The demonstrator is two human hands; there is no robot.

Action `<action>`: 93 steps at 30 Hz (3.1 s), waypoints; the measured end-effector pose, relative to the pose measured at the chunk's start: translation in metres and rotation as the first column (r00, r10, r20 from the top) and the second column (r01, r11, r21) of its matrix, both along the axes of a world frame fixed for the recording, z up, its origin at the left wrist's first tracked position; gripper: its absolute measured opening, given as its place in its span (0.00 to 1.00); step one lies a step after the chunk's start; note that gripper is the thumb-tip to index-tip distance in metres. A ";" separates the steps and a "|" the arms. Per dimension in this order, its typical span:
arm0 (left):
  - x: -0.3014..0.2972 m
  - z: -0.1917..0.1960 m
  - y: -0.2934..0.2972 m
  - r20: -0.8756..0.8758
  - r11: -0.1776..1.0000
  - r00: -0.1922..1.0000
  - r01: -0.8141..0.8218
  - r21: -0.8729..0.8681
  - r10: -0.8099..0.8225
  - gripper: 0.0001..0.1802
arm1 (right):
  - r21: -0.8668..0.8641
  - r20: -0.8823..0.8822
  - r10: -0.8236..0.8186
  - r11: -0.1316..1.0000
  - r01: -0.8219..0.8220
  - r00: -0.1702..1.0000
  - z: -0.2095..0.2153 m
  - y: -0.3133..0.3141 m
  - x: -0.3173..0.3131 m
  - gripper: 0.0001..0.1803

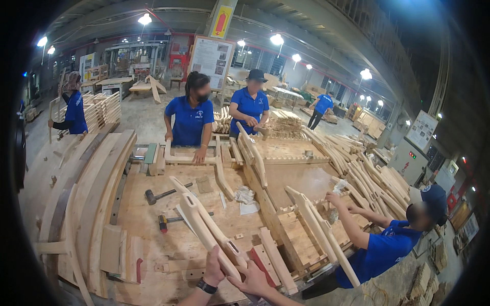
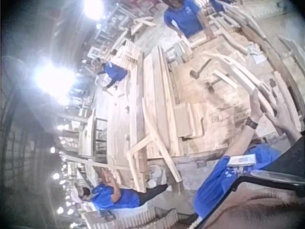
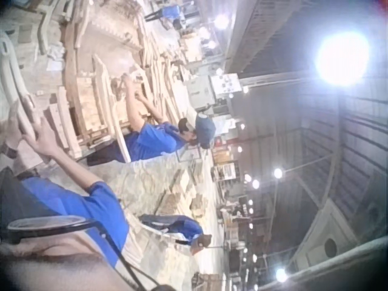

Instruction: The person assembles wooden chair frames on a workbench. They pick up wooden legs and crossbars, align them, and use a rubber mallet to tap joints together. Completed frames are placed aside while the person continues assembling additional units.

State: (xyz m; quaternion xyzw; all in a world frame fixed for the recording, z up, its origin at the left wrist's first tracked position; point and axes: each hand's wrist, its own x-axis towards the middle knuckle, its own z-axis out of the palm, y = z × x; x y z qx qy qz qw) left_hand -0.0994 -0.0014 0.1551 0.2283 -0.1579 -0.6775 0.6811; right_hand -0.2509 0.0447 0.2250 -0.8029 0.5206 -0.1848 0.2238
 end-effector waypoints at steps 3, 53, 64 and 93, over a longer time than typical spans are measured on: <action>0.040 0.007 -0.006 -0.135 0.999 0.991 -0.016 -0.045 0.010 0.28 | 0.109 0.350 0.207 0.960 -0.259 0.913 -0.009 -0.008 0.000 0.31; 0.035 -0.165 -0.065 0.844 0.992 -0.537 0.092 0.085 -0.023 0.17 | 0.219 -0.366 -0.467 0.797 0.563 0.805 -0.146 0.002 -0.096 0.36; 0.042 -0.161 -0.064 0.836 0.985 -0.547 0.116 0.131 -0.047 0.19 | 0.068 -0.519 -0.557 0.730 0.680 0.649 -0.194 0.000 -0.072 0.30; 0.050 -0.156 -0.068 0.834 0.944 -0.540 0.202 0.262 -0.116 0.23 | 0.038 -0.574 -0.644 0.597 0.801 0.507 -0.219 0.046 -0.099 0.32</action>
